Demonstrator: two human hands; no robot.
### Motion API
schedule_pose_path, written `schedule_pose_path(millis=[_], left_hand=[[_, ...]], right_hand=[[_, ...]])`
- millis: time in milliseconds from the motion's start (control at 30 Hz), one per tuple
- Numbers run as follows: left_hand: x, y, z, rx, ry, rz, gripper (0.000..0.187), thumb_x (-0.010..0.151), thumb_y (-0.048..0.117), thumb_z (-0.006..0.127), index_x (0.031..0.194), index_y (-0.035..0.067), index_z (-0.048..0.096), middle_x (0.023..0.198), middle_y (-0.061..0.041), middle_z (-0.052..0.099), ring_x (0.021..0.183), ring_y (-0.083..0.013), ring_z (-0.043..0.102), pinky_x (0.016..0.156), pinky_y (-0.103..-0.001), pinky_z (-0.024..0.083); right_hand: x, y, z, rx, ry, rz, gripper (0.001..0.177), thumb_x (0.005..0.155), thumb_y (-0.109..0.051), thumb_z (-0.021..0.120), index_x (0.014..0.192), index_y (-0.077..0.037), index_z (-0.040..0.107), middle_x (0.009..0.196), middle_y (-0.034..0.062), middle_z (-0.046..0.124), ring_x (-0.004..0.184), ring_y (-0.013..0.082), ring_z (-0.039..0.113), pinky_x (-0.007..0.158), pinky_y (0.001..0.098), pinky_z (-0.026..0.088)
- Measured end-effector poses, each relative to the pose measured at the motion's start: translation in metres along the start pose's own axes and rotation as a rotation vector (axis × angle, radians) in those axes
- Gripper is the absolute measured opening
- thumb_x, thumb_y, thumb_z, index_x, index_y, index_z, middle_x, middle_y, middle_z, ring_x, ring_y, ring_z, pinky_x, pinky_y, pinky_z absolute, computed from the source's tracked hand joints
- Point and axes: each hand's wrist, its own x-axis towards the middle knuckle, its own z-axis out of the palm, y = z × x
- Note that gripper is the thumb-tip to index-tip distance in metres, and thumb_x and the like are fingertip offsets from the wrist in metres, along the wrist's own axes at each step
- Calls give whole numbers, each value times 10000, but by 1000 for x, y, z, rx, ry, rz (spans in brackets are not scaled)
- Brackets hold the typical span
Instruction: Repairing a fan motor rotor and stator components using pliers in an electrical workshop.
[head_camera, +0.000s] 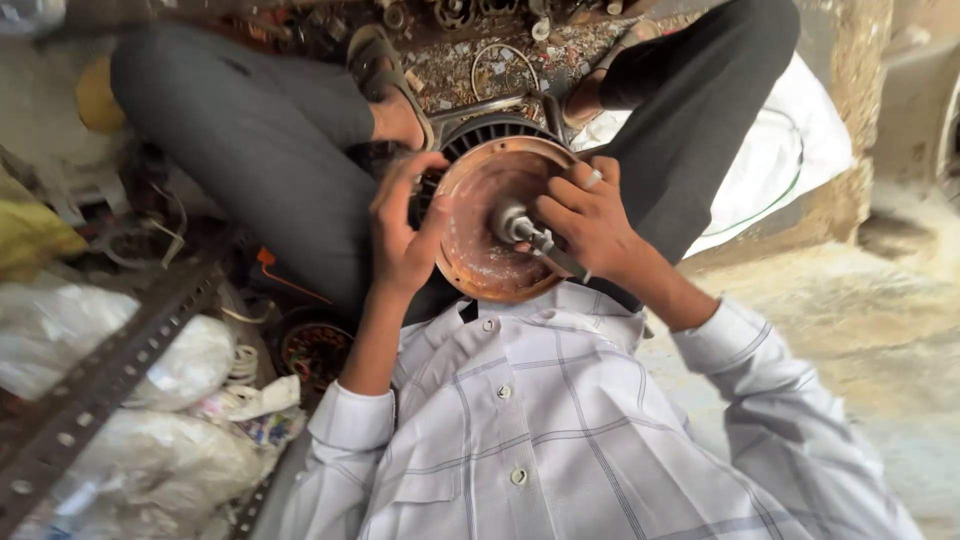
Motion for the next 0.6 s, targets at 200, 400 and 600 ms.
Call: schedule_pose_path(millis=[200,400,600], left_hand=[[-14,-24,17,-103,81,-192,327,1071,236,570,1277,-5,649,1187,-174,722,1134,-314,703,1032,-394,520],[-3,-18,17,-167,103,-236,291,1073,155,541,1288,1,663,1207,-172,721,1141,-320,700,1023,-412,524],[-4,-27,25,-89,179,-132,271,1134,144,503,1328,10,637,1288,-160,712,1257,-338,670,1097,-420,518]], right_hand=[[8,-7,-5,-65,-31,44,359,817,-436,783,905,-114,649,847,53,483,854,276,513,898,467,322],[16,-19,-6,-153,-128,187,347,853,-432,755,903,-108,642,838,53,518,844,275,510,915,467,305],[13,-29,1,-194,-133,298,415,895,-472,728,854,-75,613,792,80,450,795,277,451,918,470,299]])
